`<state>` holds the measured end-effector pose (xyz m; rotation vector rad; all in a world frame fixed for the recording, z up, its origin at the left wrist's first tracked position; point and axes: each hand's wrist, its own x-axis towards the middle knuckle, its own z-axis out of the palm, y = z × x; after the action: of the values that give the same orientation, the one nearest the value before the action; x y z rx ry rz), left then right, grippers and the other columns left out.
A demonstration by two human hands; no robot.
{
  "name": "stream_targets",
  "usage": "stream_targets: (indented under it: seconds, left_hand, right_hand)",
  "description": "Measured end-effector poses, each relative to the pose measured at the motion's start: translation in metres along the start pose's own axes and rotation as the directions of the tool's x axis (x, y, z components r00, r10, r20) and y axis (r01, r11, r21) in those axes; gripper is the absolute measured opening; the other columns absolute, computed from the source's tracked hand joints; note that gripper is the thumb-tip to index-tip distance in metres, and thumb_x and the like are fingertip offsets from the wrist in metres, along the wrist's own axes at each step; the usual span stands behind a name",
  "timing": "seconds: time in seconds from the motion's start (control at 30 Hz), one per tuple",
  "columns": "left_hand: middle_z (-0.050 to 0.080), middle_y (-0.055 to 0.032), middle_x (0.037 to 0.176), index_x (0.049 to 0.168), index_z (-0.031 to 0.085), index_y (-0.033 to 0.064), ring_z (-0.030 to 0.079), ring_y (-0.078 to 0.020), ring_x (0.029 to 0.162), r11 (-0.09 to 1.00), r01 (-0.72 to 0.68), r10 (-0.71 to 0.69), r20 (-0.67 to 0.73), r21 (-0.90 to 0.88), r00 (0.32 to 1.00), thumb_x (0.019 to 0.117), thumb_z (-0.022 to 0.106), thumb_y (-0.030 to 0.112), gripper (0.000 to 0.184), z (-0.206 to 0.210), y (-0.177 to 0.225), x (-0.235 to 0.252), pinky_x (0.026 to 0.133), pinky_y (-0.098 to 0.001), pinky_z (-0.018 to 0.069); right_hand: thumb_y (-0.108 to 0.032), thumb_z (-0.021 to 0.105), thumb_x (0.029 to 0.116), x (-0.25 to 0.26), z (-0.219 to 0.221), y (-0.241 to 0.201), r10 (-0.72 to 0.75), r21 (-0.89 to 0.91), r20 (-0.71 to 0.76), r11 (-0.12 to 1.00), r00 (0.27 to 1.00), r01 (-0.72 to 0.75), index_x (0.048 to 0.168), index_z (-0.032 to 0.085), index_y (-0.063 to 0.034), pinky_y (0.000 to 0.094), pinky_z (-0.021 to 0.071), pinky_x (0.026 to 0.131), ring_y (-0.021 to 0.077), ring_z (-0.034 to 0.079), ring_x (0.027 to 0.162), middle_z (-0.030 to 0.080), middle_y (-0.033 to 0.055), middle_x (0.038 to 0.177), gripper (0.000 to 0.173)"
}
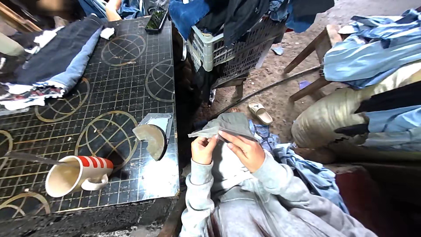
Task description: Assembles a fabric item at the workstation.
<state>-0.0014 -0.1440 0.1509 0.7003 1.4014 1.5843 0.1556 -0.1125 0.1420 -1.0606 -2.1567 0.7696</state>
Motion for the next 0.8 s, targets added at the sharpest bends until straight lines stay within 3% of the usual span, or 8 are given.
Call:
stream_targets:
  seconds: [0.03, 0.07, 0.13, 0.2, 0.37, 0.7, 0.77, 0.8]
  left_hand:
    - [0.071, 0.0077, 0.069, 0.083, 0.069, 0.0038, 0.066, 0.0022, 0.065, 1.000, 0.015, -0.015, 0.005, -0.010, 1.000, 0.0844, 0.064, -0.009, 0.014, 0.000, 0.000, 0.001, 0.069, -0.0173, 0.0568]
    - [0.070, 0.0077, 0.070, 0.083, 0.069, 0.0033, 0.066, 0.0020, 0.066, 1.000, 0.022, -0.021, 0.014, -0.014, 1.000, 0.0851, 0.064, -0.008, 0.013, 0.000, -0.001, 0.001, 0.069, -0.0176, 0.0566]
    - [0.069, 0.0084, 0.071, 0.086, 0.067, 0.0019, 0.065, 0.0025, 0.067, 1.000, 0.011, -0.011, 0.040, -0.003, 0.999, 0.0873, 0.061, -0.006, 0.010, -0.001, -0.003, 0.003, 0.069, -0.0174, 0.0557]
    - [0.068, 0.0091, 0.074, 0.091, 0.065, 0.0002, 0.064, 0.0035, 0.069, 1.000, -0.010, 0.009, 0.067, 0.017, 0.998, 0.0894, 0.059, -0.004, 0.008, -0.003, -0.005, 0.004, 0.070, -0.0167, 0.0548]
    - [0.069, 0.0053, 0.081, 0.102, 0.062, -0.0032, 0.066, 0.0009, 0.074, 0.999, 0.040, -0.040, 0.049, 0.012, 0.998, 0.0931, 0.056, -0.003, 0.010, -0.001, -0.003, 0.003, 0.073, -0.0191, 0.0565]
    - [0.070, 0.0061, 0.079, 0.102, 0.060, -0.0029, 0.068, -0.0003, 0.074, 0.999, 0.025, -0.024, 0.016, -0.044, 1.000, 0.0930, 0.053, -0.006, 0.012, 0.002, -0.002, 0.000, 0.075, -0.0198, 0.0584]
    - [0.071, 0.0068, 0.079, 0.101, 0.060, -0.0013, 0.069, 0.0002, 0.075, 0.999, 0.003, -0.002, 0.016, -0.053, 1.000, 0.0914, 0.053, -0.006, 0.013, 0.003, -0.002, -0.001, 0.076, -0.0197, 0.0586]
    - [0.071, 0.0071, 0.080, 0.100, 0.061, -0.0007, 0.069, 0.0003, 0.075, 0.998, -0.007, 0.008, 0.017, -0.058, 1.000, 0.0909, 0.054, -0.006, 0.013, 0.005, -0.001, -0.002, 0.076, -0.0196, 0.0586]
  right_hand:
    - [-0.039, 0.040, 0.1088, 0.001, 0.000, 0.001, 0.013, 0.037, -0.009, 0.999, 1.000, -0.013, 0.137, 0.067, -0.0168, 0.0485, 0.0579, 0.064, 0.0304, 0.073, 0.079, 0.075, 0.0168, 0.104, 0.045]
    - [-0.037, 0.041, 0.1093, 0.001, -0.001, 0.003, 0.023, 0.096, -0.001, 0.995, 1.000, -0.023, 0.138, 0.066, -0.0133, 0.0472, 0.0597, 0.078, 0.0278, 0.074, 0.096, 0.074, 0.0153, 0.117, 0.045]
    - [-0.033, 0.040, 0.1100, 0.003, -0.004, 0.007, 0.022, 0.227, 0.024, 0.974, 0.999, -0.027, 0.140, 0.063, -0.0064, 0.0408, 0.0533, 0.102, 0.0204, 0.066, 0.122, 0.067, 0.0119, 0.135, 0.046]
    - [-0.032, 0.039, 0.1102, 0.003, -0.006, 0.008, 0.016, 0.294, 0.053, 0.955, 0.998, -0.031, 0.140, 0.061, -0.0035, 0.0378, 0.0483, 0.109, 0.0169, 0.060, 0.130, 0.063, 0.0110, 0.141, 0.047]
    - [-0.027, 0.041, 0.1098, 0.002, -0.006, 0.005, 0.001, 0.362, 0.041, 0.932, 0.999, -0.016, 0.138, 0.060, 0.0029, 0.0302, 0.0433, 0.113, 0.0135, 0.057, 0.133, 0.062, 0.0141, 0.142, 0.046]
    - [-0.022, 0.041, 0.1091, -0.002, -0.013, 0.008, 0.045, 0.412, 0.018, 0.910, 0.999, -0.048, 0.138, 0.059, 0.0070, 0.0286, 0.0417, 0.114, 0.0142, 0.056, 0.135, 0.060, 0.0170, 0.143, 0.045]
    - [-0.024, 0.040, 0.1092, -0.003, -0.017, 0.004, 0.036, 0.406, 0.091, 0.911, 0.995, -0.070, 0.143, 0.054, 0.0053, 0.0265, 0.0456, 0.108, 0.0108, 0.060, 0.128, 0.059, 0.0164, 0.144, 0.047]
    - [-0.026, 0.041, 0.1086, -0.004, -0.017, 0.002, 0.046, 0.381, 0.116, 0.921, 0.992, -0.087, 0.146, 0.053, 0.0034, 0.0265, 0.0505, 0.098, 0.0094, 0.065, 0.114, 0.064, 0.0168, 0.137, 0.049]
